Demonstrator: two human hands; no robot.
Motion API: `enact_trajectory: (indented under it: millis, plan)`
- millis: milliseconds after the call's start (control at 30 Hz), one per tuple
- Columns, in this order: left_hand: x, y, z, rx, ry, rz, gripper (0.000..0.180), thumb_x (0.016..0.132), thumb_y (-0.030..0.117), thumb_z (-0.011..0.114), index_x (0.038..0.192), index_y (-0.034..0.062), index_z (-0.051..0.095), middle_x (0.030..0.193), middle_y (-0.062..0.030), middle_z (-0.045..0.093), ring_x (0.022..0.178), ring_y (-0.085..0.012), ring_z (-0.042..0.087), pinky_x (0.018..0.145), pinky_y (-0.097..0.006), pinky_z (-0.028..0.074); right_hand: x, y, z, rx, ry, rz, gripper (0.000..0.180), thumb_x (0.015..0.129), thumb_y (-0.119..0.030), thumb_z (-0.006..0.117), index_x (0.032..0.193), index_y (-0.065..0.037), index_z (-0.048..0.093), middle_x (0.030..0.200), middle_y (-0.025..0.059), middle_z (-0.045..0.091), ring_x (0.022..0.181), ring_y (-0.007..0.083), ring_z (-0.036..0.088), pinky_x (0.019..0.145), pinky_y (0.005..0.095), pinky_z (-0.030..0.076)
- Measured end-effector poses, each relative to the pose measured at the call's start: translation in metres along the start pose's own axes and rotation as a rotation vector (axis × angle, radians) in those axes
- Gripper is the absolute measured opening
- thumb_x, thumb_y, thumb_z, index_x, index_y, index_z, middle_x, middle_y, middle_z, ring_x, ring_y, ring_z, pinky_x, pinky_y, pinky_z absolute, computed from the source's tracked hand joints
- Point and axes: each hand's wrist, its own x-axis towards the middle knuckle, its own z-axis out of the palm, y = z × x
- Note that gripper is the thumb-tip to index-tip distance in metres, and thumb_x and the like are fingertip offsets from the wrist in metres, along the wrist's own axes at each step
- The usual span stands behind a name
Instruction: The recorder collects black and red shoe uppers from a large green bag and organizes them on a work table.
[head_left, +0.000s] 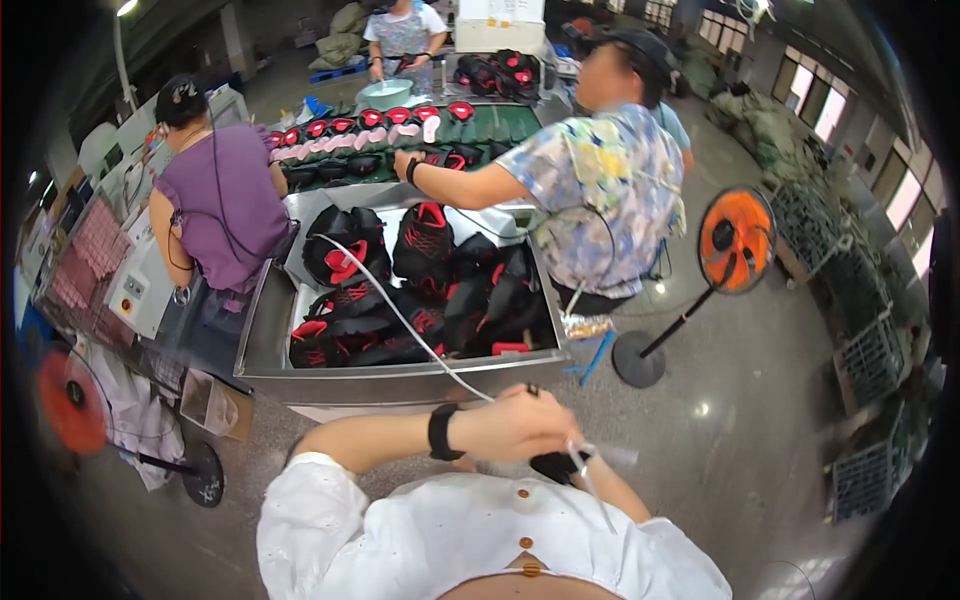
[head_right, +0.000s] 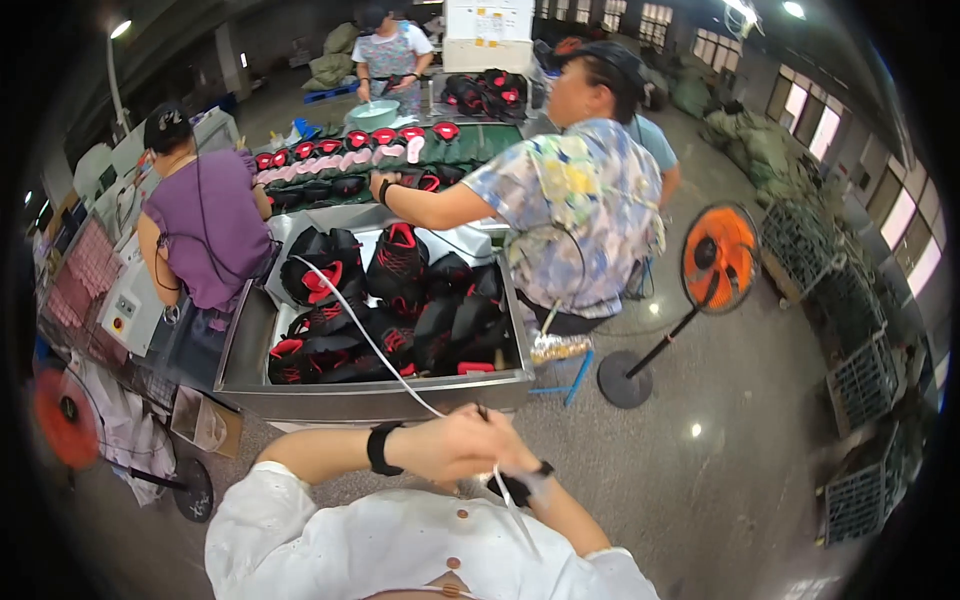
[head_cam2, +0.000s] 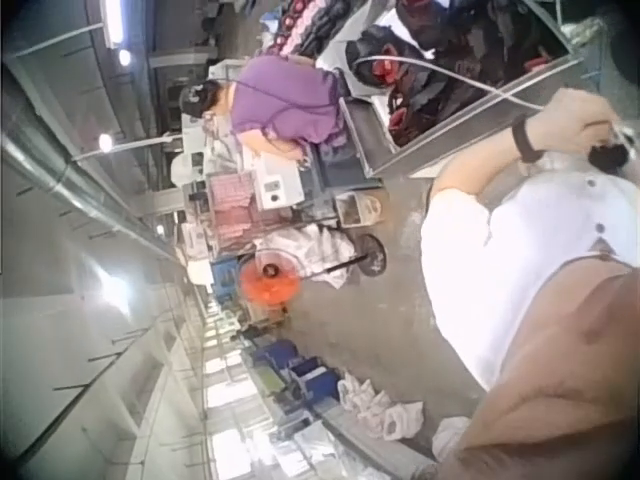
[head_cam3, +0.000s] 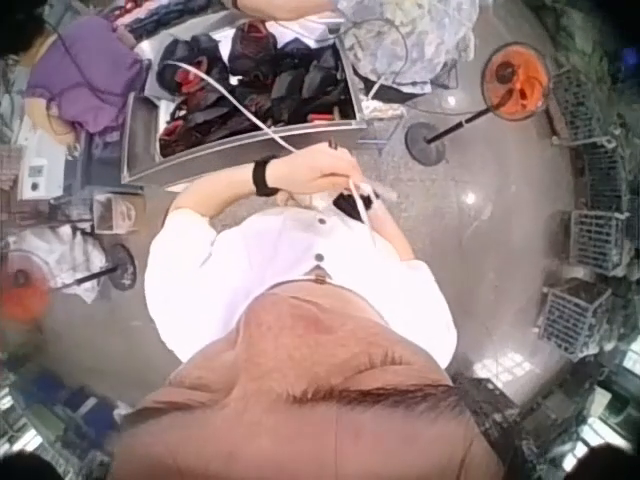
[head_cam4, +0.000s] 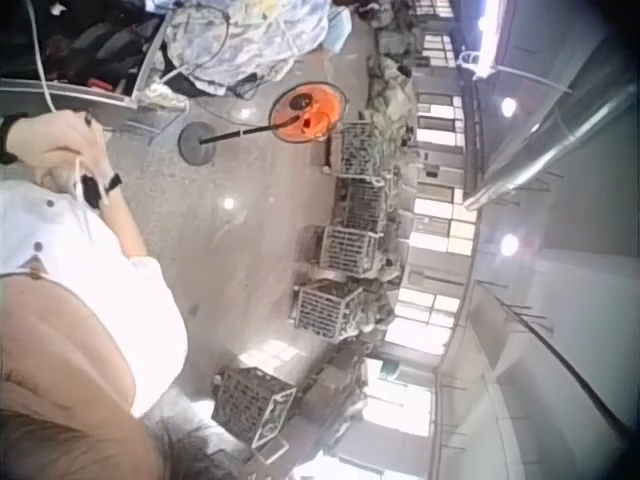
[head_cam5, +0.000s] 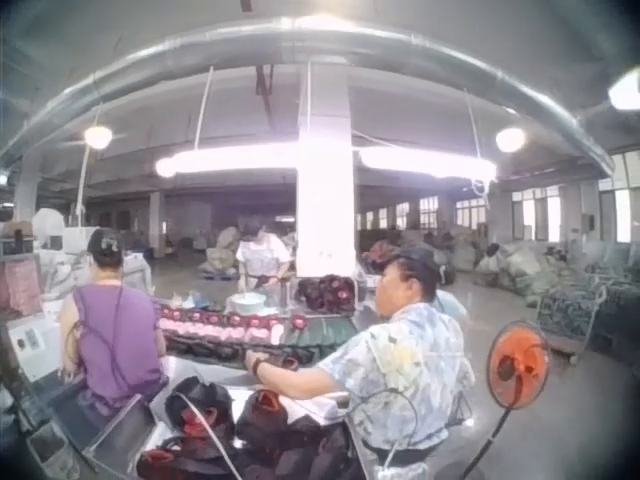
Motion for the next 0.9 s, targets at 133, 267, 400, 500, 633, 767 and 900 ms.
enact_trajectory:
  millis: [133,267,400,500,633,767,900]
  plan:
    - [0.034,0.006,0.024,-0.774,0.460,-0.103,0.017,0.090,0.012,0.044,0.099,0.0000,0.053,0.084,-0.0089,0.060,0.082,-0.0174,0.057,0.076,-0.030,0.045,-0.142,0.020,-0.051,0.034,0.446,0.195,0.021,0.084,-0.024,0.057,0.076,-0.005,0.053,0.059,-0.0013,0.048,0.050,0.0080,0.042,0.046,0.0222,0.034]
    - [0.050,-0.067,0.097,-1.074,0.614,-0.567,0.034,0.088,0.013,0.047,0.118,0.0009,0.038,0.102,-0.0111,0.051,0.096,-0.0203,0.053,0.082,-0.031,0.042,-0.257,0.005,-0.068,-0.030,1.104,-0.024,0.019,0.081,-0.016,0.060,0.067,-0.007,0.051,0.055,-0.0037,0.044,0.048,0.0051,0.039,0.042,0.0201,0.029]
    - [0.023,-0.102,0.227,-0.637,0.628,-0.946,0.052,0.077,0.010,0.053,0.124,0.0034,0.034,0.120,-0.0099,0.039,0.101,-0.0188,0.043,0.082,-0.031,0.039,-0.304,-0.006,-0.091,-0.912,1.448,0.064,0.011,0.074,-0.009,0.061,0.066,-0.002,0.057,0.058,0.0078,0.056,0.049,0.0172,0.050,0.047,0.0291,0.039]
    - [0.056,-0.064,0.265,-0.400,0.250,-0.553,0.058,0.071,0.010,0.057,0.124,0.0022,0.034,0.124,-0.0121,0.033,0.109,-0.0238,0.037,0.088,-0.035,0.035,-0.324,-0.021,-0.108,-1.456,1.104,0.291,0.006,0.064,-0.016,0.062,0.068,-0.012,0.063,0.066,0.0043,0.057,0.069,0.0232,0.055,0.056,0.0361,0.046]
    - [0.135,-0.055,0.314,-0.283,-0.252,-0.053,0.064,0.072,0.013,0.062,0.128,0.0089,0.031,0.139,-0.0129,0.020,0.123,-0.0289,0.028,0.094,-0.040,0.028,-0.323,-0.040,-0.143,-1.462,1.095,0.259,0.010,0.063,-0.017,0.068,0.071,-0.011,0.065,0.065,0.0052,0.054,0.068,0.0221,0.054,0.059,0.0325,0.045]
    - [0.231,-0.101,0.376,-0.303,-0.533,-0.123,0.040,0.078,0.010,0.056,0.117,0.0047,0.049,0.124,-0.0127,0.048,0.116,-0.0263,0.043,0.100,-0.043,0.025,-0.338,-0.071,-0.226,-1.279,1.120,0.208,0.015,0.066,-0.016,0.069,0.078,-0.009,0.066,0.067,0.0060,0.056,0.063,0.0228,0.055,0.056,0.0305,0.045]
    - [0.374,-0.128,0.404,-0.678,-0.637,-0.206,0.025,0.089,0.011,0.042,0.105,0.0020,0.058,0.103,-0.0112,0.061,0.104,-0.0192,0.054,0.090,-0.031,0.039,-0.368,-0.161,-0.328,-0.806,1.227,0.218,0.024,0.076,-0.010,0.061,0.098,0.000,0.061,0.071,0.0041,0.059,0.058,0.0100,0.052,0.051,0.0249,0.042]
